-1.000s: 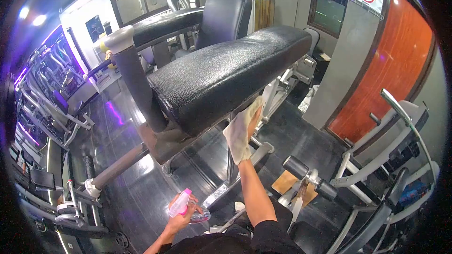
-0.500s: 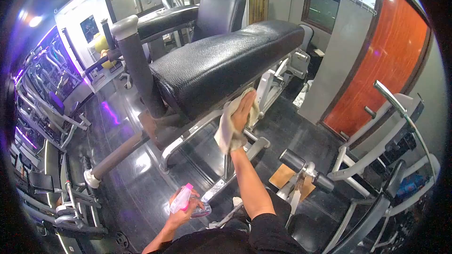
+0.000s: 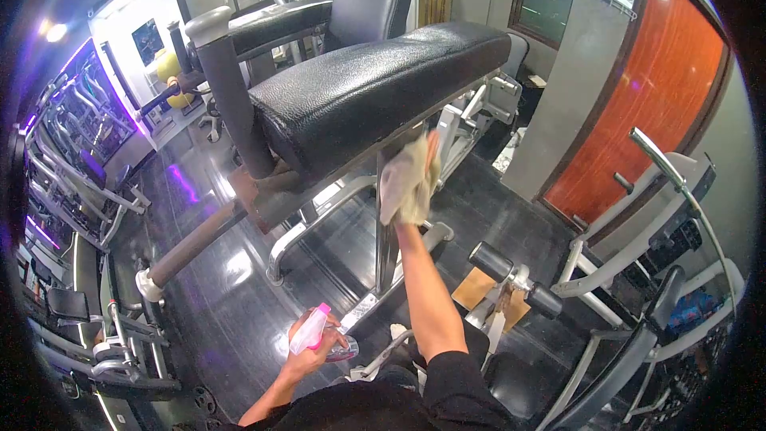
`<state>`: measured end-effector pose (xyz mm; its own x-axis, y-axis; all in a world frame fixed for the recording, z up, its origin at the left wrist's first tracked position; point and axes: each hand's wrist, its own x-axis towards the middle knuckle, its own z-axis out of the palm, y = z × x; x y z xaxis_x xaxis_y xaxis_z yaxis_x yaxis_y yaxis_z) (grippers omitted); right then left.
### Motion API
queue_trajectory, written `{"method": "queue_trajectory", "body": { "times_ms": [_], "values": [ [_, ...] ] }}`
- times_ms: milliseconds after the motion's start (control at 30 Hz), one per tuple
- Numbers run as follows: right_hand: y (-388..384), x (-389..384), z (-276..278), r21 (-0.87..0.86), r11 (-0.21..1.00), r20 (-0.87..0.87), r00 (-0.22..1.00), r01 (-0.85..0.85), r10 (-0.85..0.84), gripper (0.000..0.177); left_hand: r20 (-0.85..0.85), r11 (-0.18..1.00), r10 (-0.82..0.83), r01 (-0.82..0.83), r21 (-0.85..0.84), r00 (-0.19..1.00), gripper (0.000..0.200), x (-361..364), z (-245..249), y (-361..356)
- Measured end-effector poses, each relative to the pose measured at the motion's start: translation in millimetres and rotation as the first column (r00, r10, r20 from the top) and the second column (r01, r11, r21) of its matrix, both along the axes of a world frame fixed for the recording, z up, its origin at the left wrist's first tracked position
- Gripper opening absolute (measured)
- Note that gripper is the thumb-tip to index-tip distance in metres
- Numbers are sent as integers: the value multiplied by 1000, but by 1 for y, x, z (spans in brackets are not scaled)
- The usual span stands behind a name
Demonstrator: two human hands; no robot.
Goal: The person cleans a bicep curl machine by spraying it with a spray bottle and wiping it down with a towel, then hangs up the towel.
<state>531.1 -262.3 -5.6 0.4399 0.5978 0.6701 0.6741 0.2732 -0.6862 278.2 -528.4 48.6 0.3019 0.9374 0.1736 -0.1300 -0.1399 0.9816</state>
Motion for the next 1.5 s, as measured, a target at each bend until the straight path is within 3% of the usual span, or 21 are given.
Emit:
{"method": "queue_trajectory", "body": {
  "times_ms": [267, 300, 333, 367, 400, 533, 567, 633, 667, 700, 733, 767, 800, 867, 1133, 1200, 1267, 1333, 1367, 1467, 1500],
  "values": [
    [-33, -29, 2, 111, 993, -58, 998, -31, 38, 63, -44, 1000, 7, -7, -4, 999, 15, 2, -9, 2],
    [-50, -36, -21, 127, 976, -390, 895, -179, 215, 57, -40, 999, -3, 2, -36, 999, 16, 3, -10, 2],
    [-53, -34, -80, 59, 985, -305, 937, -162, 172, 52, -40, 999, -10, 8, -35, 999, 16, 4, -11, 2],
    [-52, -41, -140, 148, 951, -712, 638, -273, 294, 56, -32, 1000, -1, 0, -25, 999, 16, 5, -13, 1],
    [-57, -48, -163, 147, 951, -713, 638, -271, 292, 56, -26, 1000, 10, -11, -20, 1000, 16, 6, -15, 0],
    [-69, -68, -205, -391, 877, -900, 315, -280, -301, 44, -89, 1000, 25, -25, -7, 996, 16, 5, -17, -2],
    [-63, -74, -157, -194, 946, -975, -53, -259, -215, 57, -67, 999, 37, -39, -33, 997, 16, 4, -17, -3],
    [-49, -59, -87, -131, 942, -989, 106, -308, -102, 71, -48, 996, 59, -62, -57, 997, 16, 0, -17, -5],
    [-25, -56, -80, 118, 982, -985, 104, -147, 134, 77, -50, 997, 61, -63, -52, 997, 16, -2, -17, -5],
    [-12, -24, -52, -32, 901, -990, -112, -432, -88, 79, -50, 997, 61, -63, -47, 997, 16, -3, -17, -5],
    [-17, -26, -28, 172, 900, -947, 184, -400, 263, 81, -48, 997, 66, -68, -47, 997, 16, -3, -17, -4],
    [-20, -39, 8, 220, 972, -389, 906, -85, 167, 72, -20, 995, 76, -77, -67, 997, 16, -3, -16, -4],
    [-10, -34, 32, 356, 910, -618, 677, -213, 400, 68, 6, 993, 84, -83, -85, 996, 15, -3, -16, -4],
    [-30, -43, 114, 340, 928, -461, 833, -153, 306, 67, -20, 997, 69, -69, -36, 997, 16, -4, -16, -1],
    [-15, -44, 15, 388, 917, -404, 878, -90, 257, 62, -17, 994, 79, -80, -78, 997, 16, -5, -17, 5],
    [-17, -33, -15, 394, 891, -817, 358, -225, 452, 51, 21, 992, 92, -90, -86, 996, 16, -3, -15, 5],
    [-18, -12, -14, 533, 752, -805, 40, -388, 592, 39, 6, 993, 79, -79, -93, 997, 16, -4, -18, 6],
    [-10, 26, 8, 429, 622, -766, 101, -655, 635, 38, -9, 992, 69, -69, -107, 998, 16, -1, -23, 7],
    [8, 42, -1, 421, 642, -686, 239, -641, 688, 42, -16, 992, 60, -61, -107, 998, 16, 0, -26, 7],
    [32, 59, 79, 475, 621, -733, 111, -623, 672, 51, -10, 993, 68, -68, -94, 998, 16, 1, -26, 11],
    [49, 78, 83, 363, 788, -868, 126, -497, 479, 49, 8, 992, 82, -81, -94, 997, 16, 2, -25, 10]
  ]
}}
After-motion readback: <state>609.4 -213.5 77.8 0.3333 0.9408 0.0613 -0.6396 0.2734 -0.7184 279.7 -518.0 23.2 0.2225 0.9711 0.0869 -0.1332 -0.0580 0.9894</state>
